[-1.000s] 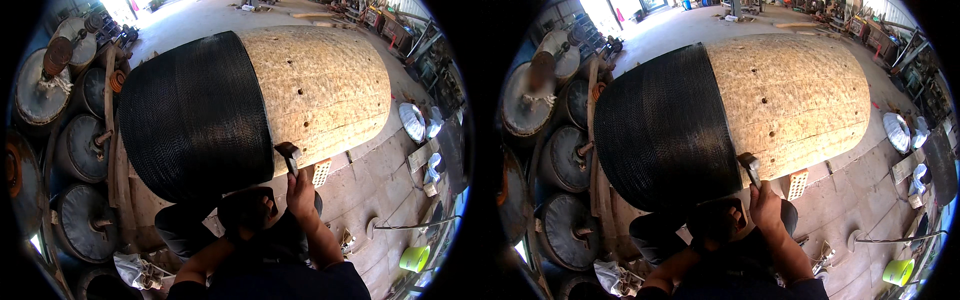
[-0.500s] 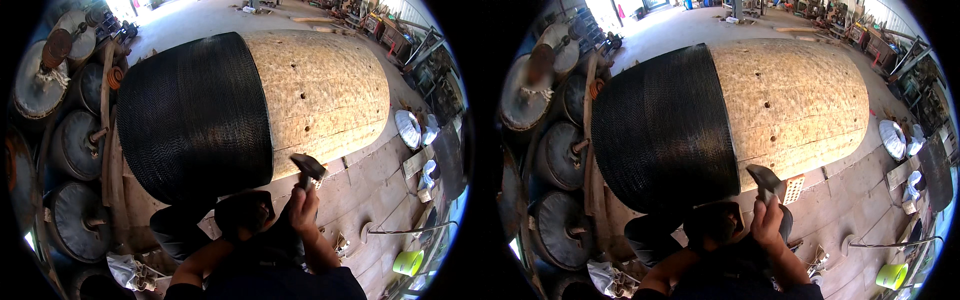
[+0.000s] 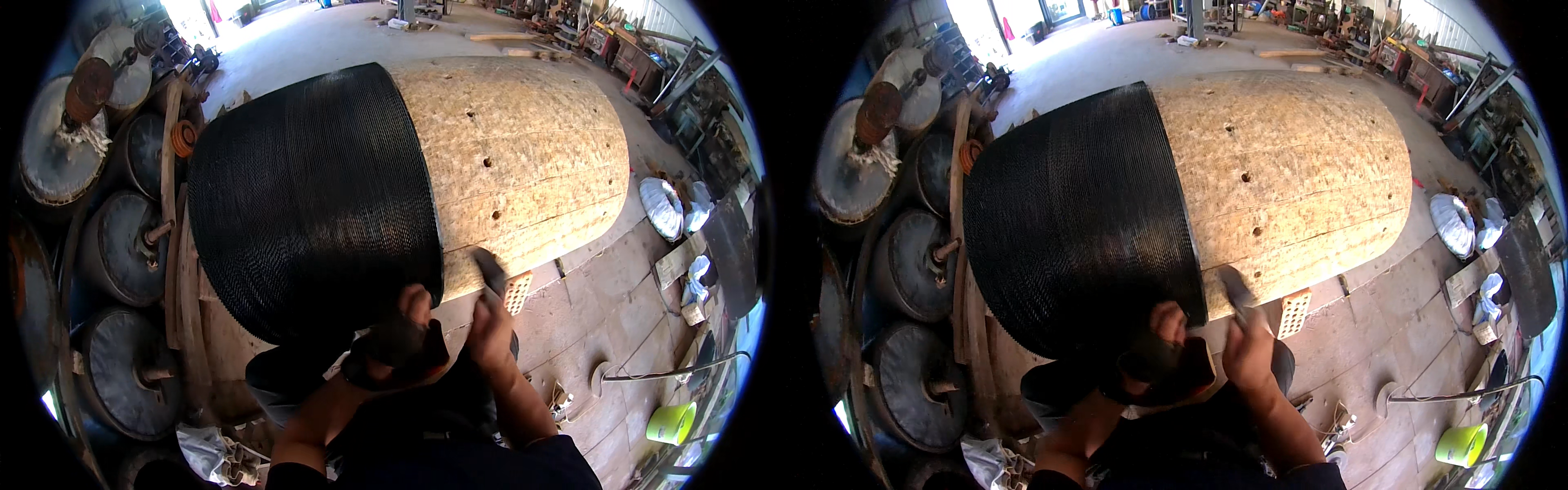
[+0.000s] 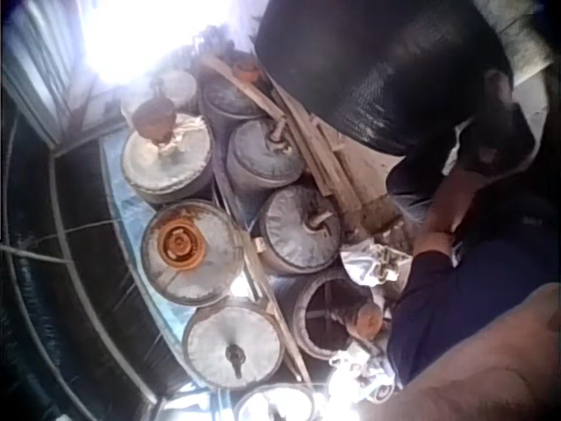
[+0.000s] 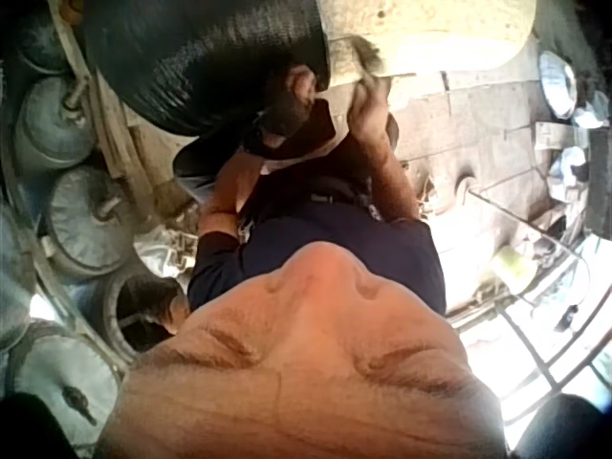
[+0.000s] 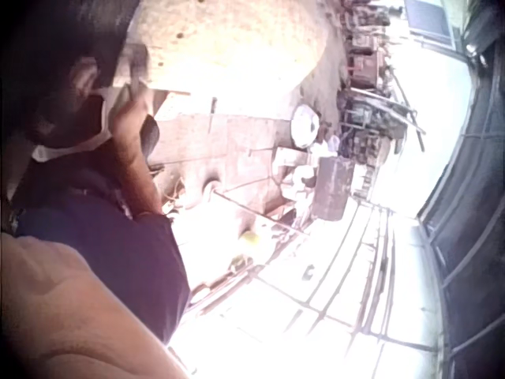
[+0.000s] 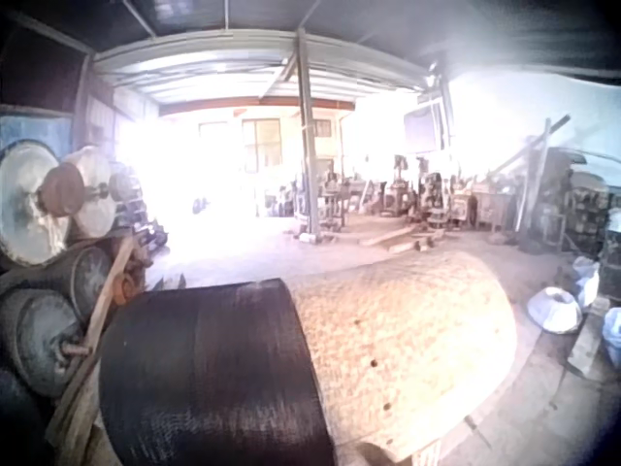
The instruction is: The person is attaching a black mesh material to a large wooden cylindrical drum using a hammer and nails, repeatedly reaching into a small container for more hardware.
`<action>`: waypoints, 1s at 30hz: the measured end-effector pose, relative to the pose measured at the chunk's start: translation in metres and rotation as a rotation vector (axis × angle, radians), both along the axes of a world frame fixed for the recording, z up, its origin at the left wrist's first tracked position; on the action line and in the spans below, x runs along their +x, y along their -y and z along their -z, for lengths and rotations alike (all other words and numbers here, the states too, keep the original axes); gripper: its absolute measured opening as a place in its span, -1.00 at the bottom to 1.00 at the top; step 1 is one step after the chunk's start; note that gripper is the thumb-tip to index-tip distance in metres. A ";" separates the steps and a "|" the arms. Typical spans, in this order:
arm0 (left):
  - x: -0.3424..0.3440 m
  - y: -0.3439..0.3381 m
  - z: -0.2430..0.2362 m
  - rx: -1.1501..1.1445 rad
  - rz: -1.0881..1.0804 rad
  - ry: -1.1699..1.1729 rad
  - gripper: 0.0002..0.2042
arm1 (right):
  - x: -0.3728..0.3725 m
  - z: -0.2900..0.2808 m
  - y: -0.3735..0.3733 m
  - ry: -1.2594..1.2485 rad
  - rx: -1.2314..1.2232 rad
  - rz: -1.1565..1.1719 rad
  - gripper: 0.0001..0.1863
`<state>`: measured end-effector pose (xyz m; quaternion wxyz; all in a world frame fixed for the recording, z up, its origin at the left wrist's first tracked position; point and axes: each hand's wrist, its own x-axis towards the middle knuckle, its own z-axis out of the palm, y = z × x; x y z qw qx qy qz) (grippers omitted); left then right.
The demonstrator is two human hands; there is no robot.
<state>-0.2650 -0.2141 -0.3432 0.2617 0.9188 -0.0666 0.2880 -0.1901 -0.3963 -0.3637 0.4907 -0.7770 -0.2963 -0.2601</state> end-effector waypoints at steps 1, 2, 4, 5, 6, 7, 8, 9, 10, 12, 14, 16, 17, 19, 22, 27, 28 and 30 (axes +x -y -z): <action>0.009 -0.009 0.002 -0.013 -0.003 0.155 -0.76 | -0.001 -0.008 -0.009 -0.380 -0.243 0.063 -0.87; 0.017 -0.017 -0.013 0.069 -0.022 0.255 -0.75 | -0.002 -0.005 -0.006 -0.324 -0.202 0.027 -0.86; 0.036 -0.035 -0.045 0.230 -0.074 0.462 -0.73 | -0.008 -0.004 -0.001 -0.279 -0.054 -0.033 -0.83; 0.044 -0.042 -0.056 0.266 -0.098 0.518 -0.70 | -0.020 -0.012 0.001 -0.304 0.051 -0.054 -0.81; 0.051 -0.048 -0.065 0.302 -0.122 0.573 -0.67 | -0.028 -0.014 0.003 -0.329 0.155 -0.074 -0.80; 0.056 -0.051 -0.070 0.339 -0.137 0.624 -0.64 | -0.022 0.012 0.009 -0.214 0.225 -0.076 -0.76; 0.058 -0.057 -0.070 0.380 -0.149 0.622 -0.61 | -0.014 0.028 0.005 -0.203 0.229 -0.081 -0.77; 0.063 -0.063 -0.070 0.424 -0.159 0.628 -0.58 | -0.004 0.033 0.001 -0.183 0.238 -0.084 -0.78; 0.067 -0.066 -0.071 0.473 -0.171 0.640 -0.55 | -0.001 0.015 -0.007 -0.260 0.023 0.013 -0.85; 0.064 -0.066 -0.070 0.499 -0.209 0.640 -0.53 | -0.002 0.000 -0.009 -0.305 -0.170 0.066 -0.89; 0.067 -0.067 -0.069 0.500 -0.221 0.646 -0.53 | -0.008 0.001 -0.001 -0.346 -0.026 0.006 -0.89; 0.068 -0.064 -0.068 0.469 -0.201 0.632 -0.56 | -0.026 -0.013 0.003 -0.293 0.202 -0.040 -0.87; 0.068 -0.064 -0.068 0.473 -0.205 0.630 -0.57 | -0.022 0.006 0.010 -0.240 0.265 -0.130 -0.84; 0.068 -0.065 -0.068 0.485 -0.208 0.636 -0.59 | -0.011 0.022 0.005 -0.225 0.259 -0.087 -0.84; 0.071 -0.070 -0.069 0.490 -0.198 0.621 -0.62 | 0.003 -0.005 -0.019 -0.297 -0.105 0.047 -0.85; 0.067 -0.069 -0.068 0.488 -0.194 0.647 -0.64 | -0.028 0.007 0.000 -0.295 0.272 -0.094 -0.88; 0.068 -0.068 -0.071 0.503 -0.200 0.657 -0.65 | -0.021 0.009 -0.004 -0.245 0.265 -0.095 -0.87; 0.067 -0.068 -0.069 0.491 -0.187 0.629 -0.65 | -0.011 0.005 -0.009 -0.234 0.069 0.006 -0.85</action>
